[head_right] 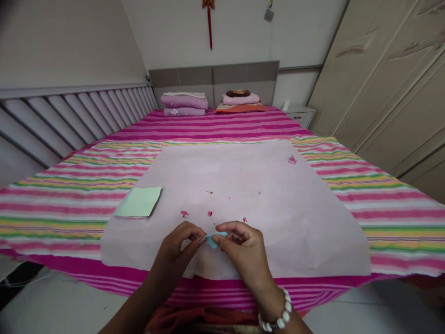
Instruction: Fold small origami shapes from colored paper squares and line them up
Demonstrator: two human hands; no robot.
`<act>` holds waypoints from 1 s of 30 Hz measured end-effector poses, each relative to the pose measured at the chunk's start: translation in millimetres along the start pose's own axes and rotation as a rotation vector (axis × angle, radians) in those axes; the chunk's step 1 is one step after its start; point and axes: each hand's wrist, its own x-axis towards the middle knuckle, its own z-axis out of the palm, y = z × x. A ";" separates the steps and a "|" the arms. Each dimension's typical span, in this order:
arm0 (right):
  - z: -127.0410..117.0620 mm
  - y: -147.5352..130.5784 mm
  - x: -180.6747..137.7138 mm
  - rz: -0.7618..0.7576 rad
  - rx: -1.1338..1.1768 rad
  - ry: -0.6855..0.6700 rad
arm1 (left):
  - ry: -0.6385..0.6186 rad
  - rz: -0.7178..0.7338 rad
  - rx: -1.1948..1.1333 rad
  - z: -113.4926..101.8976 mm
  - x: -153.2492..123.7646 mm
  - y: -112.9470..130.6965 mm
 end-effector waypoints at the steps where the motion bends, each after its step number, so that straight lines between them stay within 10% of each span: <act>1: -0.2 -1.3 0.4 -0.007 -0.013 -0.017 | 0.007 0.014 0.010 -0.3 -0.1 0.1; 11: 0.3 -11.6 3.1 -0.324 -0.300 -0.152 | -0.045 0.050 -0.015 -1.5 -5.0 3.6; 30: -1.2 -14.7 2.5 -0.214 -0.281 -0.257 | -0.089 0.014 -0.059 -5.4 3.6 4.5</act>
